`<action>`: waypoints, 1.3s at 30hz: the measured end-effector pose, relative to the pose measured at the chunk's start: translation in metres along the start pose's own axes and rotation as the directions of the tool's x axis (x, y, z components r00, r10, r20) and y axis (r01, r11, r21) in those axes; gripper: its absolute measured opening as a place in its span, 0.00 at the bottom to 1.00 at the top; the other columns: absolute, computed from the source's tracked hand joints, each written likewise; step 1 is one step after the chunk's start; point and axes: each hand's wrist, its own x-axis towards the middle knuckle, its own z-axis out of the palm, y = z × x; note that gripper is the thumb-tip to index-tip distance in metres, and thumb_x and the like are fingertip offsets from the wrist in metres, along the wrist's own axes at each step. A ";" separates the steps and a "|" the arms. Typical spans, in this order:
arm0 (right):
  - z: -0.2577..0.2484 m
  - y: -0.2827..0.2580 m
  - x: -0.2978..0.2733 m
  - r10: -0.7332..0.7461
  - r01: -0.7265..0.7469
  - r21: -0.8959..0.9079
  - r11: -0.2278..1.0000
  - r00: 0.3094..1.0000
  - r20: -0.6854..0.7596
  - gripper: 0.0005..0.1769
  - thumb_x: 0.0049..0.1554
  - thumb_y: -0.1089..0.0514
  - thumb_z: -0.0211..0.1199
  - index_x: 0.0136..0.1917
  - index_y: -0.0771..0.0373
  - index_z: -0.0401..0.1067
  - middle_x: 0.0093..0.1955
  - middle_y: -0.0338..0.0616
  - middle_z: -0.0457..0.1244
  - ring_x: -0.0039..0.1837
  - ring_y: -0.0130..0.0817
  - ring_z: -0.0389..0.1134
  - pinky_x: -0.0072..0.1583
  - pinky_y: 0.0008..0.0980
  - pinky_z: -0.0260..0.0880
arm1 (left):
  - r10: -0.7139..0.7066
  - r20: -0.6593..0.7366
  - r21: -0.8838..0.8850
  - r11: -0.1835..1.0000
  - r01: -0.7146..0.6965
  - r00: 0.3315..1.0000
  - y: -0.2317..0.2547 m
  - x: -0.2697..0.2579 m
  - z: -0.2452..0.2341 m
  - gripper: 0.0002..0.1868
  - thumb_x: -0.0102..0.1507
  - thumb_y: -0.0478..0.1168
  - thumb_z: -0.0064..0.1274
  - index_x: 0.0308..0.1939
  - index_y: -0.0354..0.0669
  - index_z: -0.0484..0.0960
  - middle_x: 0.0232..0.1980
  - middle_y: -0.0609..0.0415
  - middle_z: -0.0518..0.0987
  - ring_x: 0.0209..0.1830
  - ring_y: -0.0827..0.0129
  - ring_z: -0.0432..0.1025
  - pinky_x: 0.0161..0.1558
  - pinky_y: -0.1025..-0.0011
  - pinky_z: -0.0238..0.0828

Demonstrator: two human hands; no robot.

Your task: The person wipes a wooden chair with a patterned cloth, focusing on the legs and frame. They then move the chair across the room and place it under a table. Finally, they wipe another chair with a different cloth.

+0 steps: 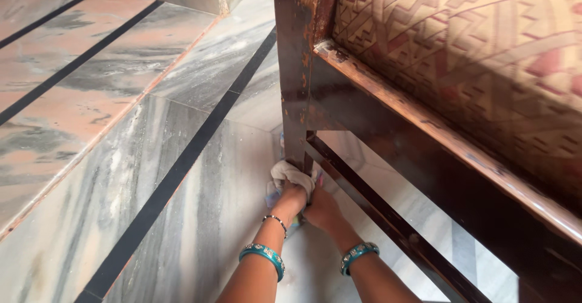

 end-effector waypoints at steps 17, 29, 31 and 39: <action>-0.153 -0.114 -0.230 -0.189 0.209 0.192 0.959 0.975 -0.118 0.39 0.49 0.48 0.72 0.66 0.65 0.59 0.57 0.59 0.68 0.60 0.51 0.71 0.60 0.43 0.69 | -0.188 0.203 -0.431 0.864 0.260 0.961 0.199 -0.136 0.023 0.17 0.67 0.44 0.40 0.29 0.40 0.79 0.26 0.50 0.76 0.21 0.59 0.67 0.24 0.51 0.66; -0.338 -0.134 -0.378 -0.588 0.594 -0.167 0.787 0.640 -0.494 0.18 0.52 0.59 0.72 0.55 0.62 0.72 0.38 0.37 0.64 0.35 0.22 0.63 0.37 0.25 0.64 | 0.138 0.202 -0.747 0.662 0.062 0.970 0.279 -0.328 0.116 0.12 0.66 0.50 0.39 0.39 0.49 0.71 0.32 0.52 0.74 0.32 0.60 0.71 0.37 0.56 0.73; -0.362 -0.128 -0.396 -0.638 0.684 -0.139 0.716 0.560 -0.528 0.19 0.53 0.62 0.67 0.57 0.65 0.68 0.45 0.41 0.64 0.40 0.23 0.67 0.37 0.22 0.69 | 0.314 0.134 -0.778 0.621 -0.096 0.940 0.275 -0.377 0.145 0.20 0.69 0.56 0.39 0.46 0.43 0.75 0.38 0.53 0.77 0.38 0.63 0.73 0.44 0.59 0.73; -0.424 -0.113 -0.412 -0.530 0.623 -0.054 0.780 0.613 -0.586 0.24 0.57 0.65 0.57 0.64 0.73 0.56 0.57 0.54 0.62 0.56 0.37 0.73 0.54 0.30 0.75 | 0.859 -0.076 0.033 0.510 -0.860 0.506 0.290 -0.468 0.187 0.33 0.69 0.47 0.42 0.68 0.19 0.58 0.70 0.21 0.60 0.70 0.34 0.55 0.69 0.41 0.48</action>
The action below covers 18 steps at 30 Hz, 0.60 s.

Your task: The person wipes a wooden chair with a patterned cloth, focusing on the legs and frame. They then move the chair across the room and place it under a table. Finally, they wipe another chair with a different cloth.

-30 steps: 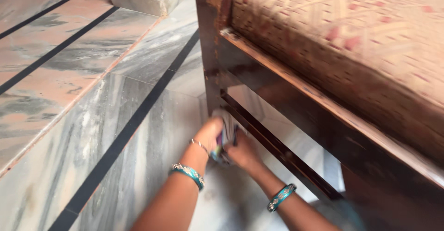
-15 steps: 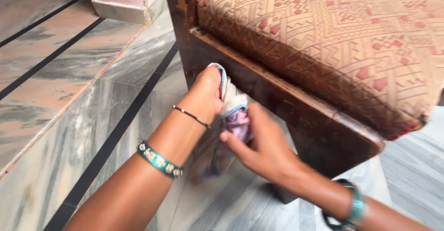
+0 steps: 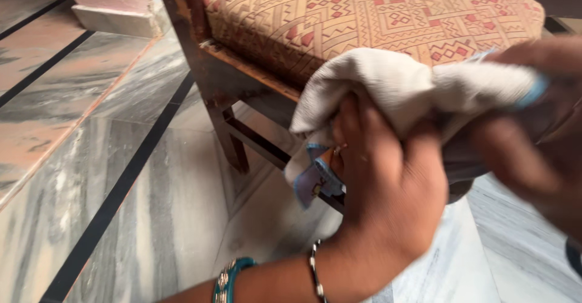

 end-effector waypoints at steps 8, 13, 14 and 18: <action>0.020 0.103 0.013 0.322 -0.350 -0.152 0.924 0.929 -0.180 0.24 0.60 0.64 0.57 0.67 0.71 0.54 0.61 0.53 0.59 0.61 0.39 0.68 0.60 0.34 0.69 | 0.242 0.472 -0.084 0.970 -0.230 0.847 -0.013 -0.050 0.016 0.30 0.72 0.44 0.45 0.73 0.31 0.56 0.54 0.33 0.72 0.55 0.50 0.72 0.65 0.48 0.61; -0.007 0.173 0.001 0.406 -0.491 -0.304 0.816 0.862 -0.304 0.25 0.62 0.64 0.56 0.69 0.69 0.53 0.63 0.53 0.57 0.63 0.39 0.65 0.63 0.36 0.65 | 0.416 0.442 0.053 0.872 -0.487 0.794 -0.021 -0.056 0.039 0.15 0.70 0.44 0.51 0.56 0.40 0.72 0.44 0.47 0.73 0.48 0.58 0.72 0.53 0.61 0.70; -0.016 0.186 -0.003 0.409 -0.509 -0.322 0.798 0.851 -0.329 0.25 0.62 0.64 0.56 0.69 0.69 0.53 0.63 0.52 0.56 0.64 0.40 0.64 0.64 0.36 0.64 | 0.453 0.446 0.068 0.843 -0.533 0.772 -0.024 -0.054 0.040 0.12 0.69 0.44 0.52 0.52 0.42 0.74 0.42 0.50 0.74 0.47 0.60 0.72 0.50 0.64 0.70; -0.042 0.230 -0.024 0.434 -0.588 -0.341 0.734 0.792 -0.430 0.25 0.64 0.63 0.56 0.70 0.68 0.52 0.65 0.52 0.55 0.66 0.40 0.61 0.66 0.38 0.61 | 0.653 0.495 0.026 0.648 -0.761 0.573 -0.056 -0.030 0.013 0.04 0.70 0.42 0.53 0.45 0.48 0.77 0.43 0.57 0.77 0.46 0.68 0.74 0.50 0.69 0.68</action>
